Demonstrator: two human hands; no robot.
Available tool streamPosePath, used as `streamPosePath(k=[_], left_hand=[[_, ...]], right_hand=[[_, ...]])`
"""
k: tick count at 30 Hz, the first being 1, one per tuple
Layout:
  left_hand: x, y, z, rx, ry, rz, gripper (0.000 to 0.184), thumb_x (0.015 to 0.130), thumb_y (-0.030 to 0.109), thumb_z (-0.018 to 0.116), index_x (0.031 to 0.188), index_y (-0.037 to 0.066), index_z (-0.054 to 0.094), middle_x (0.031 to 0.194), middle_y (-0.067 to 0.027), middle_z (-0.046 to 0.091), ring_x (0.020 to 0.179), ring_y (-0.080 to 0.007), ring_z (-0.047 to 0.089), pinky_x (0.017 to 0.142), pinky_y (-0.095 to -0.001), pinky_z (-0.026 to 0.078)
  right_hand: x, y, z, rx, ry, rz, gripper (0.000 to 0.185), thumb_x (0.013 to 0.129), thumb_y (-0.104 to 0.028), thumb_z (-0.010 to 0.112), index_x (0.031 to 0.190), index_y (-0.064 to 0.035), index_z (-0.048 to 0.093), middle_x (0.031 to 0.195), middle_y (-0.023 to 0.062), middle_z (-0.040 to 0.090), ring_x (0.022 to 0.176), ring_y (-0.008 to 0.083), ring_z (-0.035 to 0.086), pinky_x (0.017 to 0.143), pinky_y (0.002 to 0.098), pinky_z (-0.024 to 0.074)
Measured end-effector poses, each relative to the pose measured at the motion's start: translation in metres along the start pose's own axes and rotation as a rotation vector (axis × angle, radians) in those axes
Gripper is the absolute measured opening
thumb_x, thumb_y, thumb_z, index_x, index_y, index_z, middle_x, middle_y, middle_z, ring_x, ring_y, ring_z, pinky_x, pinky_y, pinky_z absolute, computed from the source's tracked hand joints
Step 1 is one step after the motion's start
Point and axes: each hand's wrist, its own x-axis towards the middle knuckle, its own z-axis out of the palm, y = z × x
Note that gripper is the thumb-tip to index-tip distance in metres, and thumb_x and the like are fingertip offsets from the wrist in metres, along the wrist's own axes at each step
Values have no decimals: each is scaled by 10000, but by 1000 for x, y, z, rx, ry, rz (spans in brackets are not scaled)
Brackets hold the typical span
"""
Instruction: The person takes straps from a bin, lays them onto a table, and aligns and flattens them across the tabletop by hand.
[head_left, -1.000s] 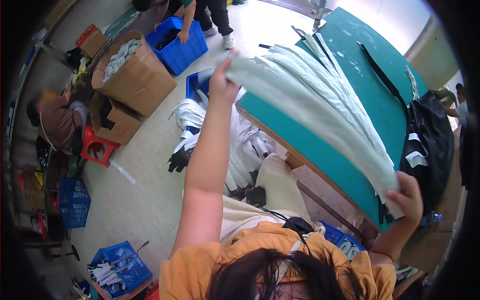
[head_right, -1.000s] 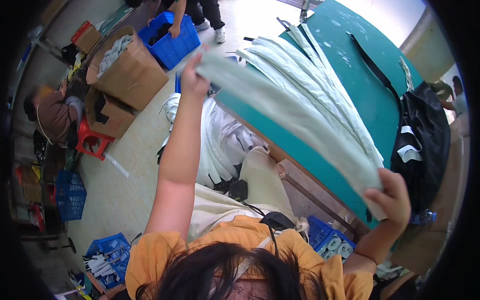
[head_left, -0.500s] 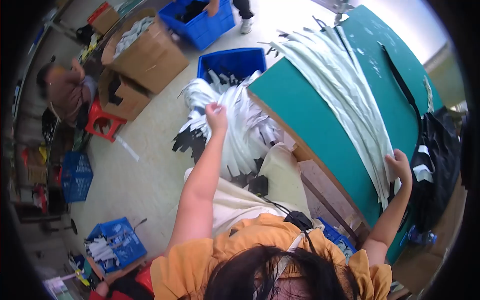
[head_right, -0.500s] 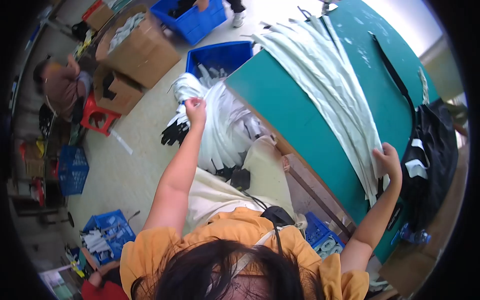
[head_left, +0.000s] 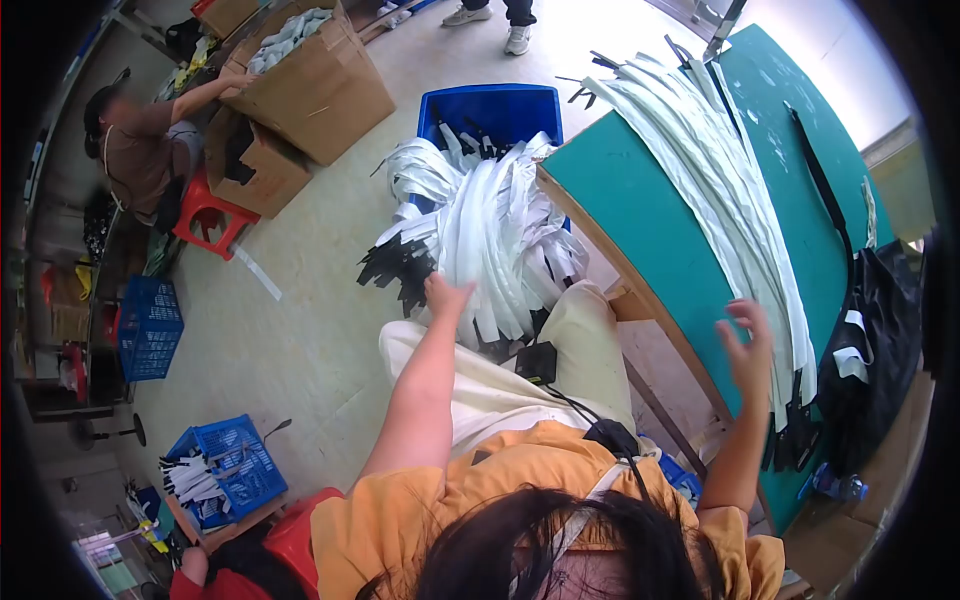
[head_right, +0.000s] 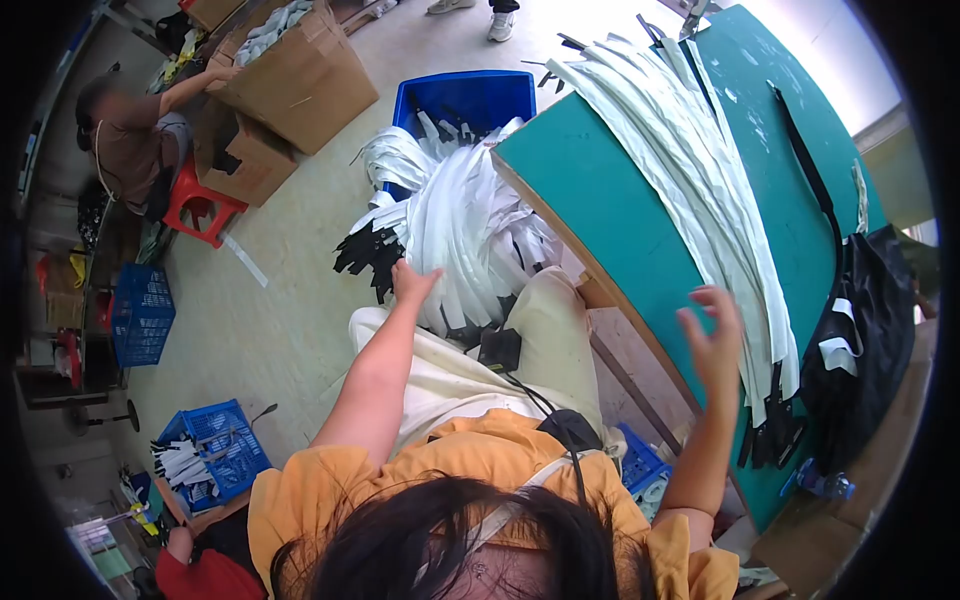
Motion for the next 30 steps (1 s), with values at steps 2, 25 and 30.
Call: streamPosePath(k=[2,25,30], left_hand=[[5,1,-5,20,24,40,755,570,404,743,1100,-17,408,1130,-188,436,1077,-349,427,888,-407,383],[68,-9,-50,-819,-567,-436,365,718,175,590,1010,-35,529,963,-158,587,867,-281,569,780,-386,445],[13,94,-128,-1394,-935,-399,240,799,181,558,976,20,566,935,-106,586,882,-226,565,796,-392,461]], right_hand=[[-8,-19,29,65,-137,-62,241,679,-33,657,897,-33,554,908,99,572,873,225,551,726,319,427],[-52,-58,126,368,-630,-179,191,727,-130,661,860,-38,560,777,91,581,737,212,578,665,323,459],[-37,-63,175,1069,-552,176,363,764,-213,664,1010,4,509,851,58,592,778,128,562,690,275,455]])
